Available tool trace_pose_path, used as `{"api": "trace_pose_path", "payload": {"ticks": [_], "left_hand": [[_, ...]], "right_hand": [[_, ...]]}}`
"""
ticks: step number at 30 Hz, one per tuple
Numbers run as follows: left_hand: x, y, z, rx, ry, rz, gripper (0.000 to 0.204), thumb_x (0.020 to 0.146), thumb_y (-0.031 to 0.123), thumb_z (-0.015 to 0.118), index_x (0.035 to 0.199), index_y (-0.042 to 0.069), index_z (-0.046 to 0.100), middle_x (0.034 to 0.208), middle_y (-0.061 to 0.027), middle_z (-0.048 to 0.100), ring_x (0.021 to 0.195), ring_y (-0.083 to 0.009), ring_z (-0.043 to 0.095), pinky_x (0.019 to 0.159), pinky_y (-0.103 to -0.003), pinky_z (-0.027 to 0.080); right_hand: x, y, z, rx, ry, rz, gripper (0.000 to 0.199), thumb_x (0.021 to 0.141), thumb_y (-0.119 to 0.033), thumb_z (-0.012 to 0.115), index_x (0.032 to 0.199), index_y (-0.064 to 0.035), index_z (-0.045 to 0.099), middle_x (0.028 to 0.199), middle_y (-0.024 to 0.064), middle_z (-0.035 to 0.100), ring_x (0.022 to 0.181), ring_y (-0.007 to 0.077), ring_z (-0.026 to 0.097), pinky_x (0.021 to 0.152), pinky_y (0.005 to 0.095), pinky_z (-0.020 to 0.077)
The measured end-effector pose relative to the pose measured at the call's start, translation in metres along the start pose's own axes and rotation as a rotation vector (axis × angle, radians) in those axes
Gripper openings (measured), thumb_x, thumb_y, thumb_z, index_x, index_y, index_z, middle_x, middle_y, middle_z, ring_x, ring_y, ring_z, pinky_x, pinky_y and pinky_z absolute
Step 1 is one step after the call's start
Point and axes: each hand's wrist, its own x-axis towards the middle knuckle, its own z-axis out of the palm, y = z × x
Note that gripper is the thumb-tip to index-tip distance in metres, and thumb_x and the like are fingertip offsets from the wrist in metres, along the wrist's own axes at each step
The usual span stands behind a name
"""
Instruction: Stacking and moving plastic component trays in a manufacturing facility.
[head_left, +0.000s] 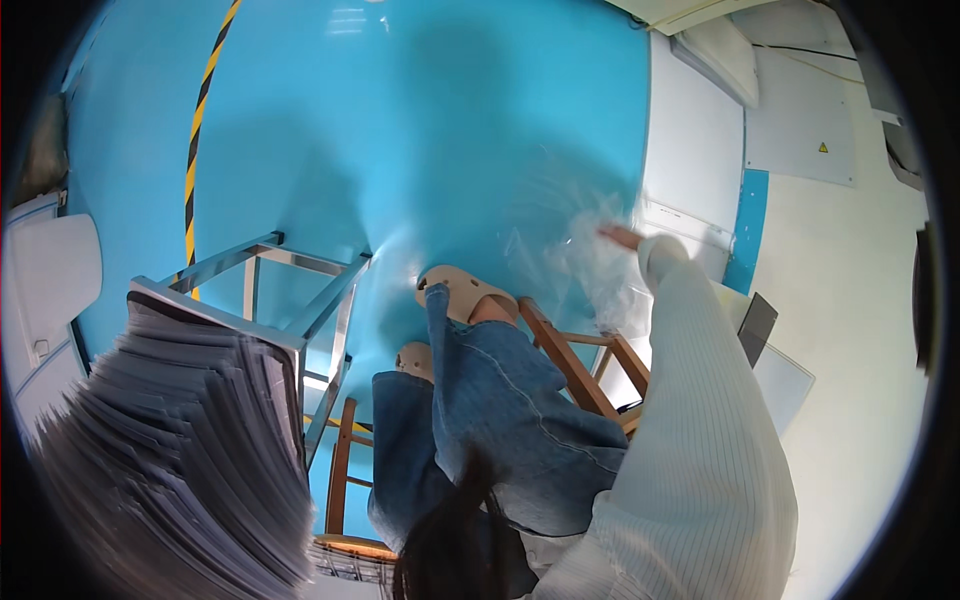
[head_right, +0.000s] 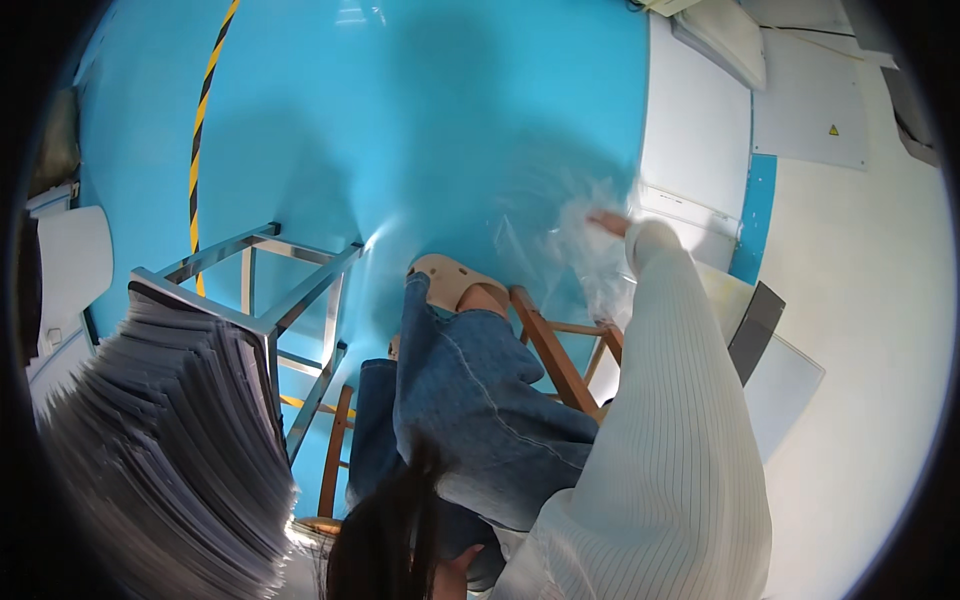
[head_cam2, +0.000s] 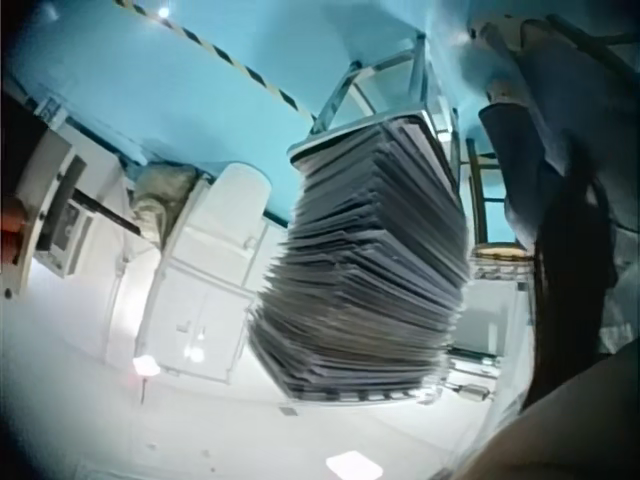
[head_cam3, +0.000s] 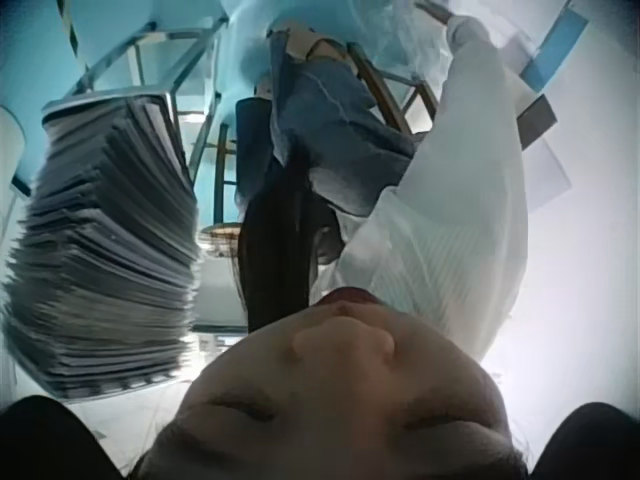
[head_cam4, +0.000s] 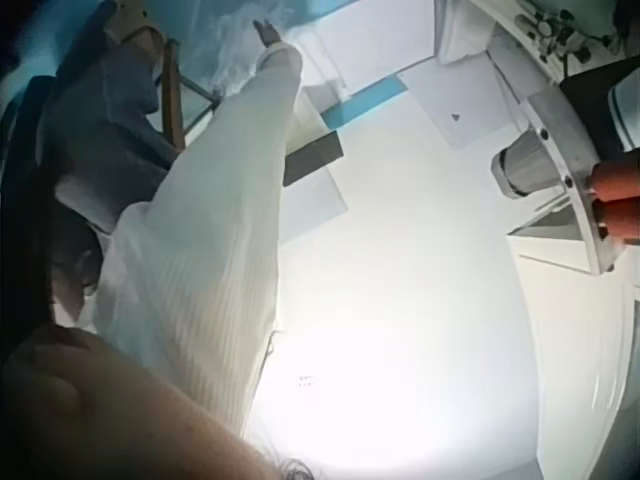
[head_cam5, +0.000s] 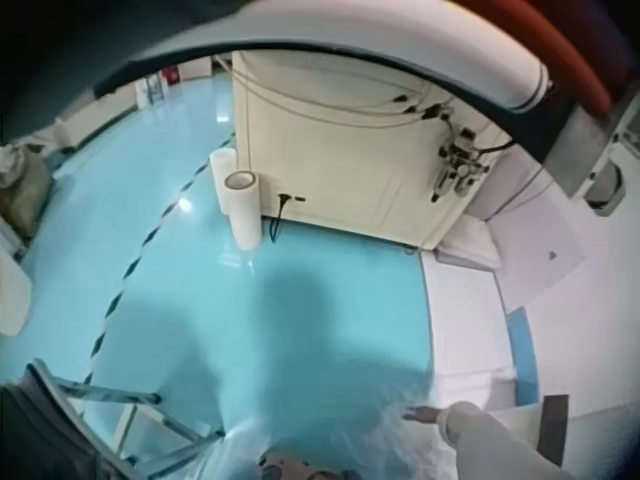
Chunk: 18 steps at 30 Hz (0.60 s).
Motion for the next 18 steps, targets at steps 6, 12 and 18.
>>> {"api": "trace_pose_path", "payload": {"ticks": [6, 12, 18], "left_hand": [[-0.005, 0.011, -0.035, 0.158, 0.068, -0.023, 0.116, 0.068, 0.052, 0.069, 0.143, 0.009, -0.007, 0.125, -0.0306, 0.04, 0.09, -0.0427, 0.059, 0.077, -0.047, 0.049], [-0.021, 0.033, -0.055, 0.259, 0.029, 0.033, 0.116, 0.068, 0.052, 0.07, 0.143, 0.009, -0.007, 0.124, -0.0305, 0.041, 0.09, -0.0429, 0.059, 0.077, -0.047, 0.049], [-0.054, 0.038, -0.097, 0.354, 0.103, -0.017, 0.116, 0.067, 0.052, 0.07, 0.143, 0.008, -0.007, 0.123, -0.0303, 0.041, 0.089, -0.0431, 0.059, 0.077, -0.047, 0.049]], "right_hand": [[-0.049, -0.112, 0.208, 0.353, -0.211, 0.233, 0.11, 0.068, -0.057, 0.069, 0.143, -0.0047, 0.008, 0.146, 0.0233, 0.013, 0.133, 0.0389, 0.018, 0.11, 0.0437, 0.0186], [-0.038, -0.111, 0.186, 0.058, 0.198, 0.174, 0.083, 0.06, -0.029, 0.077, 0.129, -0.0001, 0.04, 0.109, 0.0237, 0.058, 0.102, 0.0366, 0.057, 0.083, 0.0411, 0.0475], [-0.019, -0.174, 0.042, 1.148, 0.415, -0.1, 0.053, 0.074, -0.006, 0.063, 0.124, -0.0054, 0.048, 0.098, 0.0099, 0.063, 0.084, 0.0175, 0.061, 0.069, 0.0334, 0.0514]]}}
